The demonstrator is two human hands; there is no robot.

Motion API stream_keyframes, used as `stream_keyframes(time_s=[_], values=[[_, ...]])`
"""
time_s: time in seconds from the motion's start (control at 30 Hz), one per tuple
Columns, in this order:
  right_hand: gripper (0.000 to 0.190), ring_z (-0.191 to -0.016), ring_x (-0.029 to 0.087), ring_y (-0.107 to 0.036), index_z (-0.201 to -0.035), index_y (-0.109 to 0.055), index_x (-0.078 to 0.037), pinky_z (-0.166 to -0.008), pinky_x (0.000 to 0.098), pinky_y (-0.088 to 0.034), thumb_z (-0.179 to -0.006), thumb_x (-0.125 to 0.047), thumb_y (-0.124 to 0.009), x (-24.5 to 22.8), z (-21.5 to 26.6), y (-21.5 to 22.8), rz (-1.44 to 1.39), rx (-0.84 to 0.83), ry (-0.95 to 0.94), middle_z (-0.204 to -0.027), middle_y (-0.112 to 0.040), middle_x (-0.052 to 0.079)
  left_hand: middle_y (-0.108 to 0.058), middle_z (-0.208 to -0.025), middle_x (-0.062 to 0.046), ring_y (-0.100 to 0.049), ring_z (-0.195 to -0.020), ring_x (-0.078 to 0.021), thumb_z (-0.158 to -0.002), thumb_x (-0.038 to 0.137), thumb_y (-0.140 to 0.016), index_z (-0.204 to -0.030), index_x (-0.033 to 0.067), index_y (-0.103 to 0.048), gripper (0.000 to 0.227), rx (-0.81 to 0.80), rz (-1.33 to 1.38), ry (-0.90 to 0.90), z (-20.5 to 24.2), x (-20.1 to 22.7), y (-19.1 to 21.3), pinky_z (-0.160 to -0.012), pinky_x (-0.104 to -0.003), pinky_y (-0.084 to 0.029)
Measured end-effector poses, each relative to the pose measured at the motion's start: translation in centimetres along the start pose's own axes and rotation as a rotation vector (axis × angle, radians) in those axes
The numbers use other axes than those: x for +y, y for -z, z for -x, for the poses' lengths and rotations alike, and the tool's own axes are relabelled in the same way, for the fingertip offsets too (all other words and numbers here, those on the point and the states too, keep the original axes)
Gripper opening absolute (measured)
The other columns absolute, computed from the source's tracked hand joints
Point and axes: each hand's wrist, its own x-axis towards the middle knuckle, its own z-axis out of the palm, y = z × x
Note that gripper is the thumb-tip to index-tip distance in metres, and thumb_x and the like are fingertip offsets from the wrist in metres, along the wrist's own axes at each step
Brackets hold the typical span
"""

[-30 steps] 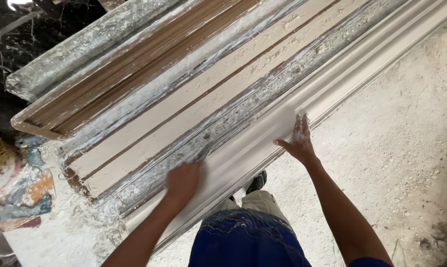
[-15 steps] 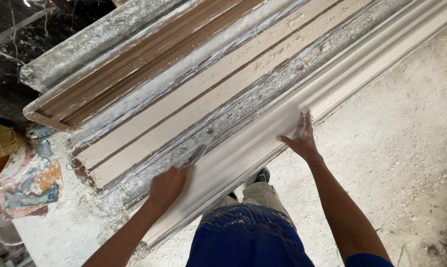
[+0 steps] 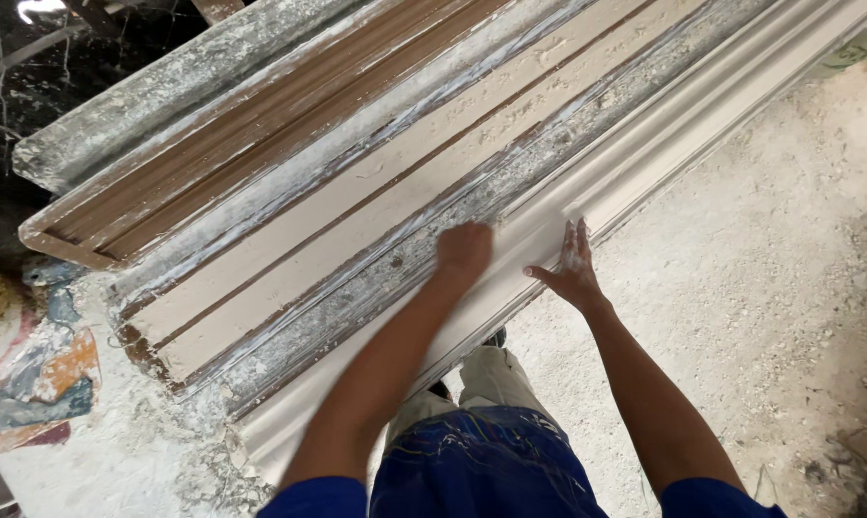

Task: The person smooths the surface of long white moldings using a small handheld tool. They work along the length of each piece, moving from one end to the other, and occasionally repositioning the tool or their hands to continue the smoothing action.

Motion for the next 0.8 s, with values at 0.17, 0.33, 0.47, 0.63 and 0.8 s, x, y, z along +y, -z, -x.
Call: stream_keyframes(time_s=[0.17, 0.33, 0.47, 0.63, 0.8], values=[[0.143, -0.155, 0.047, 0.015, -0.161, 0.008, -0.001, -0.122, 0.0647, -0.016, -0.069, -0.080, -0.067, -1.0, 0.3, 0.7, -0.047, -0.015, -0.024, -0.167, 0.019, 0.029, -0.073, -0.089, -0.016, -0.073, -0.078, -0.0367, -0.093, 0.014, -0.055, -0.111, 0.0189, -0.072, 0.025, 0.018, -0.007, -0.079, 11.2, -8.9, 2.3, -0.061, -0.053, -0.057], [0.137, -0.156, 0.050, 0.012, -0.163, 0.007, -0.003, -0.122, 0.0675, -0.020, -0.074, -0.077, -0.065, 0.0, 0.6, 0.1, 0.039, 0.017, 0.057, -0.168, 0.015, 0.028, -0.069, -0.085, -0.015, -0.071, -0.061, -0.0333, -0.100, 0.019, -0.051, -0.131, 0.0224, -0.066, 0.035, -0.050, -0.108, 0.097, 23.9, -13.5, 5.5, -0.048, -0.048, -0.057], [0.135, -0.155, 0.053, 0.008, -0.163, 0.006, -0.002, -0.121, 0.0701, -0.021, -0.076, -0.072, -0.070, 0.1, 0.6, -0.7, 0.023, 0.114, 0.141, -0.167, 0.012, 0.033, -0.070, -0.087, -0.015, -0.072, -0.058, -0.0315, -0.097, 0.025, -0.052, -0.130, 0.0236, -0.067, 0.036, -0.109, -0.097, 0.192, 23.4, -12.0, 5.9, -0.048, -0.047, -0.058], [0.132, -0.153, 0.057, 0.002, -0.163, 0.001, -0.003, -0.119, 0.0683, -0.022, -0.075, -0.072, -0.071, -0.3, 0.4, -0.6, -0.036, 0.161, 0.170, -0.166, 0.007, 0.037, -0.073, -0.090, -0.020, -0.073, -0.075, -0.0379, -0.100, 0.017, -0.051, -0.126, 0.0161, -0.069, 0.031, -0.114, -0.084, 0.174, 9.6, -3.2, 3.2, -0.059, -0.052, -0.058], [0.127, -0.153, 0.056, -0.001, -0.162, -0.005, -0.001, -0.122, 0.0651, -0.018, -0.079, -0.072, -0.070, 0.3, -0.1, 0.7, 0.066, 0.121, 0.235, -0.168, -0.002, 0.029, -0.075, -0.096, -0.021, -0.075, -0.088, -0.0380, -0.089, 0.015, -0.058, -0.084, 0.0043, -0.075, 0.020, 0.029, -0.068, 0.156, -8.3, 8.0, 2.8, -0.072, -0.053, -0.060]])
